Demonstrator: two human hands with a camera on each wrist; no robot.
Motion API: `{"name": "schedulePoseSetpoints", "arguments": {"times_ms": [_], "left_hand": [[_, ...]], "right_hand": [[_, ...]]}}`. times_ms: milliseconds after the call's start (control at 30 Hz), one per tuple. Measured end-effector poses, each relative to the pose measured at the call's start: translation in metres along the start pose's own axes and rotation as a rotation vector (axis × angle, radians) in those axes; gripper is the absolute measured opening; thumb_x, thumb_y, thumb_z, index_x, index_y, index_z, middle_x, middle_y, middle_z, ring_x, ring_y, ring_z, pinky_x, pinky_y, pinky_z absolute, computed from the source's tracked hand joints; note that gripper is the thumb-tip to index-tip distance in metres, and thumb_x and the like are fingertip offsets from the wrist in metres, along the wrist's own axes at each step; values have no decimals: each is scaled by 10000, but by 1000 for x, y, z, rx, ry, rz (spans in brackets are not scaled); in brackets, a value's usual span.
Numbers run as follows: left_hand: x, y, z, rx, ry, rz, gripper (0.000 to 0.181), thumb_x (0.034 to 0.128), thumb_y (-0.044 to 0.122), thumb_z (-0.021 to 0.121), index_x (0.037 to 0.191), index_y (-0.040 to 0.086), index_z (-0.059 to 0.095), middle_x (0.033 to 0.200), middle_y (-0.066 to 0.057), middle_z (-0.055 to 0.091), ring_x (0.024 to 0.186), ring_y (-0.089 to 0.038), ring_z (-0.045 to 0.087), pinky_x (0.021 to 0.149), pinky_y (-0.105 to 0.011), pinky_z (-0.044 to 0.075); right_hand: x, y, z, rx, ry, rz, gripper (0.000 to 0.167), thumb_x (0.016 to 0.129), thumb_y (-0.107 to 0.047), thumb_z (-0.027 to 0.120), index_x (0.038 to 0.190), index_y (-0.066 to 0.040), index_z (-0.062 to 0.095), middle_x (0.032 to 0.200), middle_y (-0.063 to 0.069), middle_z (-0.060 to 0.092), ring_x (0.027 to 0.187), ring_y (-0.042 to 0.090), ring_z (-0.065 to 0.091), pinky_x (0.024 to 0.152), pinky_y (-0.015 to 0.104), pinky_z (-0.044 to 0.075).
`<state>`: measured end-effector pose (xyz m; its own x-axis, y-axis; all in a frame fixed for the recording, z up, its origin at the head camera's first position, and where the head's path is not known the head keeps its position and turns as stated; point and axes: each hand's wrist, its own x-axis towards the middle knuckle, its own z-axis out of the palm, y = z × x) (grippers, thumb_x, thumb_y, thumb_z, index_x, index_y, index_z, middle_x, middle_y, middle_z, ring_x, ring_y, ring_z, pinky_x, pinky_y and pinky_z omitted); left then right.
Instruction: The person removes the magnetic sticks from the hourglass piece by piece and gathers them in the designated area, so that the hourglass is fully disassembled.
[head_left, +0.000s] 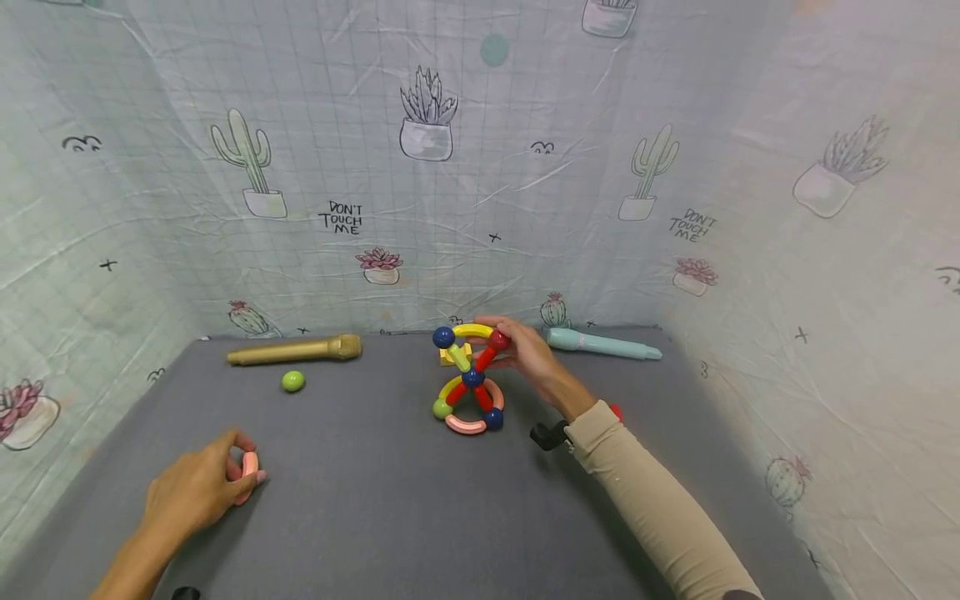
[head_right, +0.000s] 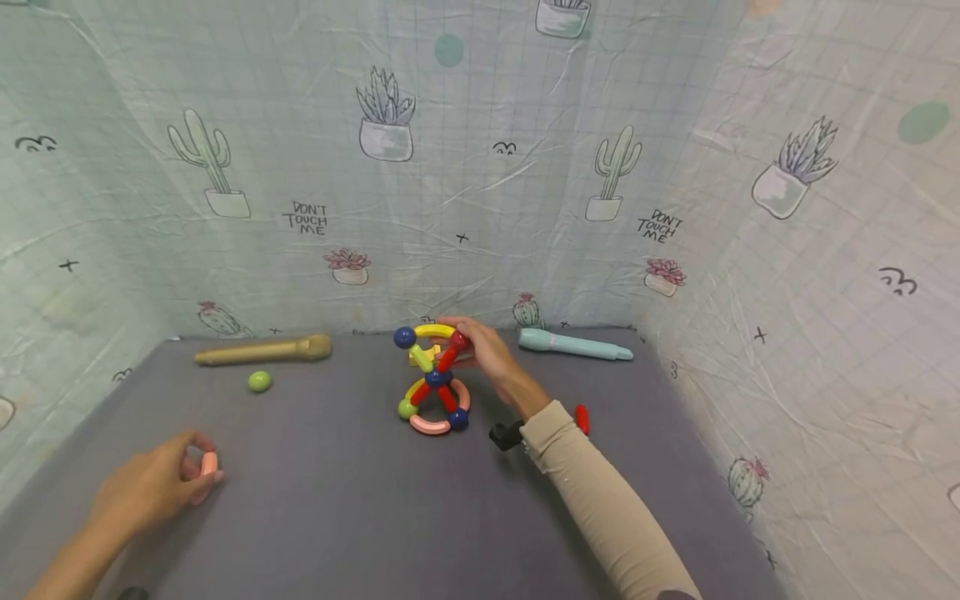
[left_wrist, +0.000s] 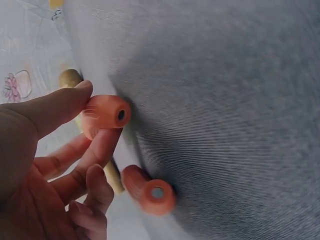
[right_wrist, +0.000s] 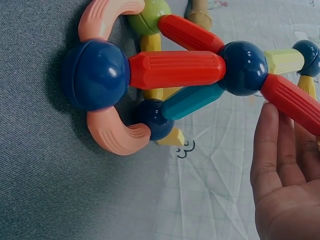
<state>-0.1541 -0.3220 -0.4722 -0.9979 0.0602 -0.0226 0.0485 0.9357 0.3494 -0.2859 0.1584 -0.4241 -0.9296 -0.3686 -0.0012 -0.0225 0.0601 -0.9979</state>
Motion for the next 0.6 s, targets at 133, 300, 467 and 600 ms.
{"name": "schedulePoseSetpoints", "arguments": {"times_ms": [133, 300, 467, 600], "left_hand": [[0, -5, 4, 38, 13, -1, 346, 939, 397, 776, 1138, 153, 633, 721, 142, 636, 656, -103, 552, 547, -348, 380], [2, -11, 2, 52, 0, -2, 428, 927, 449, 798, 1159, 123, 647, 771, 104, 640, 678, -112, 566, 551, -362, 397], [3, -9, 0, 48, 13, 0, 466, 943, 458, 781, 1214, 101, 651, 750, 106, 622, 682, -116, 561, 557, -351, 399], [5, 3, -5, 28, 25, 9, 508, 965, 430, 764, 1299, 68, 642, 716, 110, 635, 671, -112, 568, 552, -338, 425]], "right_hand": [[0, 0, 0, -5, 0, 4, 506, 1162, -349, 315, 1557, -119, 533, 1455, 169, 669, 1328, 495, 614, 1078, 523, 533], [1, -1, 1, 20, -1, 12, 484, 1162, -344, 322, 1533, -146, 562, 1459, 177, 664, 1364, 519, 571, 1100, 585, 510], [2, -2, 1, 27, 3, 12, 473, 1162, -336, 332, 1522, -144, 572, 1450, 183, 669, 1383, 502, 564, 1113, 624, 486], [3, -3, 0, 12, 6, 14, 469, 1164, -336, 332, 1522, -149, 571, 1458, 203, 657, 1347, 492, 596, 1113, 620, 487]]}}
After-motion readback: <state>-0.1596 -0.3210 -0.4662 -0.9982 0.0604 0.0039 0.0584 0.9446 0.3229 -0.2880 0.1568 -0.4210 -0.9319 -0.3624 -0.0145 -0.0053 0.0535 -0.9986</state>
